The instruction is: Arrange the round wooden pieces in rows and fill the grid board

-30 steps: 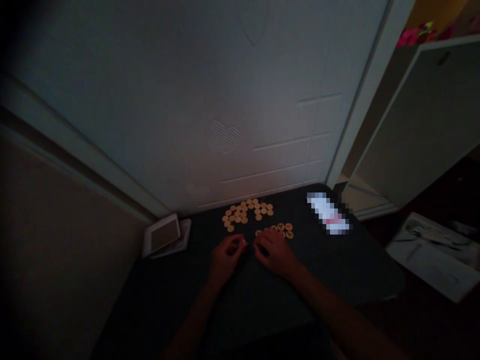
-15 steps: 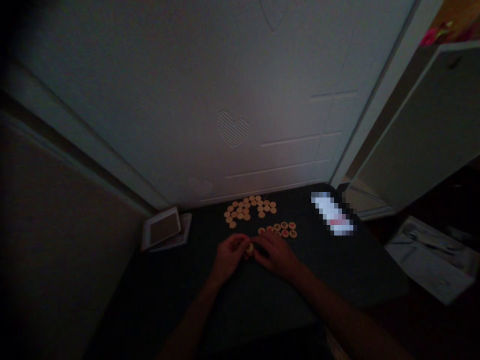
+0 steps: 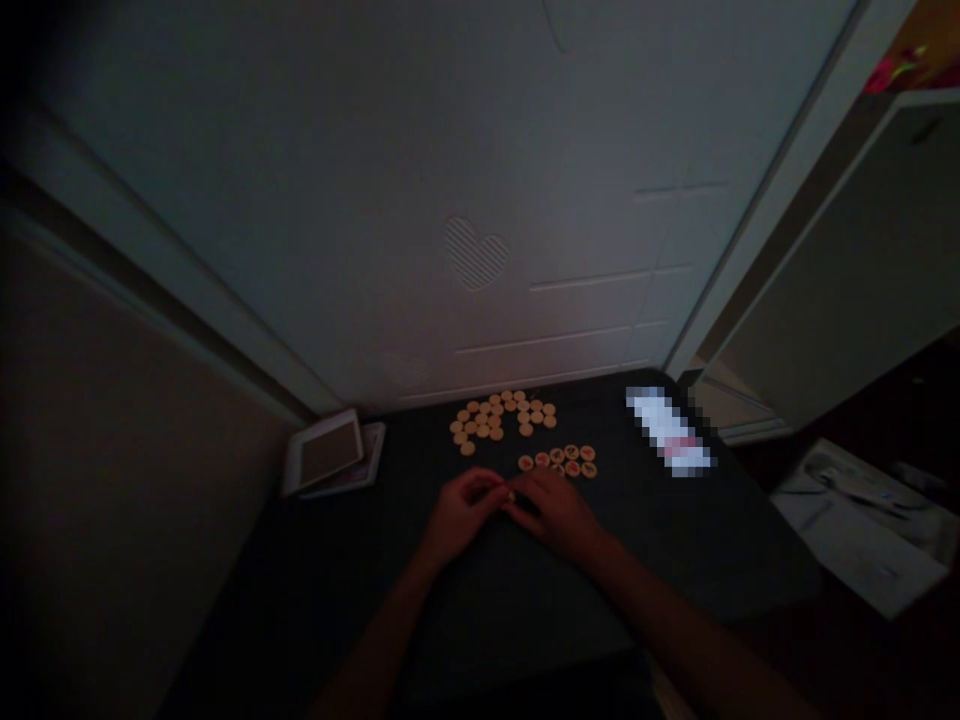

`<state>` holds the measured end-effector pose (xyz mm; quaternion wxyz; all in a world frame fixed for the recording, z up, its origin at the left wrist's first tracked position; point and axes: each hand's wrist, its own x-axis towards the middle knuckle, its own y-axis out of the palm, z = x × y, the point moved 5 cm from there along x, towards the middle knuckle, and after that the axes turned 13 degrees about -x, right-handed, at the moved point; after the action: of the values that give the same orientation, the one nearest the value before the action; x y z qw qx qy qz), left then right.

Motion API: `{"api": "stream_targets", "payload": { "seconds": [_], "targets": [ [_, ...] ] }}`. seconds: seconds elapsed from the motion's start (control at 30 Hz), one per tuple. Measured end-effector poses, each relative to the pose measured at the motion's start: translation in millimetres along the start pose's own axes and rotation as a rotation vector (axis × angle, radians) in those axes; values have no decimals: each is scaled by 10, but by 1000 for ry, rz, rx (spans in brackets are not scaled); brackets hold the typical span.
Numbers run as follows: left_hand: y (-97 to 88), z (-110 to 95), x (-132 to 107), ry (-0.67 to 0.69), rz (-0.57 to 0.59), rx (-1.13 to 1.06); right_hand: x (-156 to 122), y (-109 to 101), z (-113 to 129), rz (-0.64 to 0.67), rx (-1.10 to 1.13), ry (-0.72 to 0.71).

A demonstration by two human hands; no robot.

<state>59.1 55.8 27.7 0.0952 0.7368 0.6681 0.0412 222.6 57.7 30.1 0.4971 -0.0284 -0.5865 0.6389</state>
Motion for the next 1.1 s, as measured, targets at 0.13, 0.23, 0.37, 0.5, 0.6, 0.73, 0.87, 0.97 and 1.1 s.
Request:
{"api": "stream_targets", "payload": {
  "seconds": [0.13,0.23,0.37,0.5,0.6,0.73,0.87,0.97,1.1],
  "targets": [
    [-35,75,4,-10,-16,17,0,-19,3,-5,8,-17],
    [-48,116,15,-12,-12,1,7,-26,-2,-21,-5,-13],
    [-55,106,28,-19,-34,-23,11,-22,-16,-50,-17,3],
    [-25,77,21,-48,-27,-56,5,1,-30,-52,-25,-6],
    [-5,56,12,-56,-21,-63,-1,13,-48,-51,-35,3],
    [7,34,9,-43,13,-33,-11,16,-56,-52,-52,-3],
    [1,33,10,-26,51,16,-18,-3,-35,-77,-78,-15],
    [6,21,4,-1,77,33,-4,-18,6,-86,-73,-37],
    [49,6,-17,-11,111,0,37,-81,-9,-117,-70,-19]
  ]
}}
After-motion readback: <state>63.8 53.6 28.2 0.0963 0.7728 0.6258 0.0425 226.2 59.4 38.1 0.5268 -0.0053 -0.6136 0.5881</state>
